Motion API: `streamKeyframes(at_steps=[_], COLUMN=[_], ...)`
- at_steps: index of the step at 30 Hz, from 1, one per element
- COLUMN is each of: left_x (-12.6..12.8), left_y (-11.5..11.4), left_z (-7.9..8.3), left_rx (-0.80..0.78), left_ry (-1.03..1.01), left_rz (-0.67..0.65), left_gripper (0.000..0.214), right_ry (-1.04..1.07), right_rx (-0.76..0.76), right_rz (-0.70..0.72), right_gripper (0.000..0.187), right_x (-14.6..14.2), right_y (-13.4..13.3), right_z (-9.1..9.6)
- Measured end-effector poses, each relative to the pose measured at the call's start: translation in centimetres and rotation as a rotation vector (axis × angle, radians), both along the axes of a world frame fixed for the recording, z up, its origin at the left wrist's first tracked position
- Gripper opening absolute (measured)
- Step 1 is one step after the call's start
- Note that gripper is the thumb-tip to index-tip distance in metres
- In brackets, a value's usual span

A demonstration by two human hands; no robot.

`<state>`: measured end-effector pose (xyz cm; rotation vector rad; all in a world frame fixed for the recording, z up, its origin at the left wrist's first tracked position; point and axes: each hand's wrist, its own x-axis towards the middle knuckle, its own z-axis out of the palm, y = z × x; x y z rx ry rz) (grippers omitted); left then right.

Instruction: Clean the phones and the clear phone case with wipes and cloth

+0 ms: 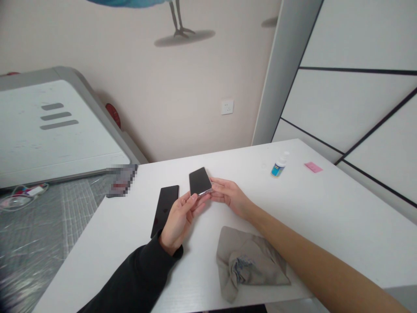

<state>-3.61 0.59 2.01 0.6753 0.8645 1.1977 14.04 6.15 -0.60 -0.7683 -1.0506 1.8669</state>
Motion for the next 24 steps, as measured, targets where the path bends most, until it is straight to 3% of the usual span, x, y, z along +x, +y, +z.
streamKeyframes(at_steps=[9, 24], left_x=[0.04, 0.34], left_y=[-0.08, -0.46], left_z=[0.13, 0.01], left_rx=[-0.021, 0.041], left_ry=[-0.012, 0.038], left_rz=[-0.016, -0.104], left_gripper=[0.029, 0.051], right_ry=[-0.008, -0.152], right_rx=[-0.023, 0.054], right_rz=[-0.085, -0.15], right_gripper=[0.026, 0.025], right_x=[-0.21, 0.04], right_y=[0.17, 0.6], right_z=[-0.23, -0.51])
